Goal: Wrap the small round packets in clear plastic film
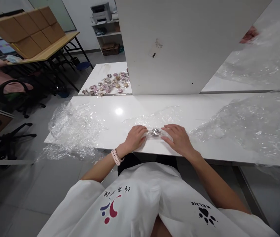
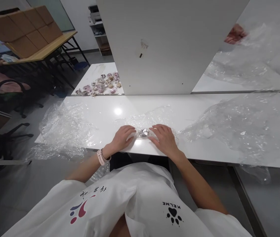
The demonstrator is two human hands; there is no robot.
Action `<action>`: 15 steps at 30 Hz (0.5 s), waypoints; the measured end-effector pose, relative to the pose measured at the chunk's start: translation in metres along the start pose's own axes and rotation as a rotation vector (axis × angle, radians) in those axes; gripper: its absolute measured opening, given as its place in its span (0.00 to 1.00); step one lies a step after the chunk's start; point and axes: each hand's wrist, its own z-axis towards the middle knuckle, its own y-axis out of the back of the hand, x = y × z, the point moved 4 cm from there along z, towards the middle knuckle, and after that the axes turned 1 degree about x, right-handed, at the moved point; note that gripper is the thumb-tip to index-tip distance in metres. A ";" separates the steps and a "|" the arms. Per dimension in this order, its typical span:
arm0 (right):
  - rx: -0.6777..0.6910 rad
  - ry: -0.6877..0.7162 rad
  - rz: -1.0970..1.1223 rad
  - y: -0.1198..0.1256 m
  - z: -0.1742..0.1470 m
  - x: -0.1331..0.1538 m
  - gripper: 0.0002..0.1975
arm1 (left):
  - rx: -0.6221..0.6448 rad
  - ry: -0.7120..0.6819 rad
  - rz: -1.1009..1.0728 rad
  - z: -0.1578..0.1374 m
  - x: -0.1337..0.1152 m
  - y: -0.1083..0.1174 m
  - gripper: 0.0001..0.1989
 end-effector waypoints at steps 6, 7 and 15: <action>-0.004 -0.132 0.163 -0.018 -0.013 -0.020 0.18 | 0.016 0.204 -0.106 -0.012 0.021 -0.010 0.11; 0.031 -0.201 0.217 -0.017 -0.006 -0.027 0.19 | 0.035 0.274 -0.119 -0.005 0.029 -0.008 0.12; 0.302 -0.481 0.105 -0.010 0.050 -0.045 0.10 | 0.178 0.517 -0.073 0.052 0.051 0.002 0.08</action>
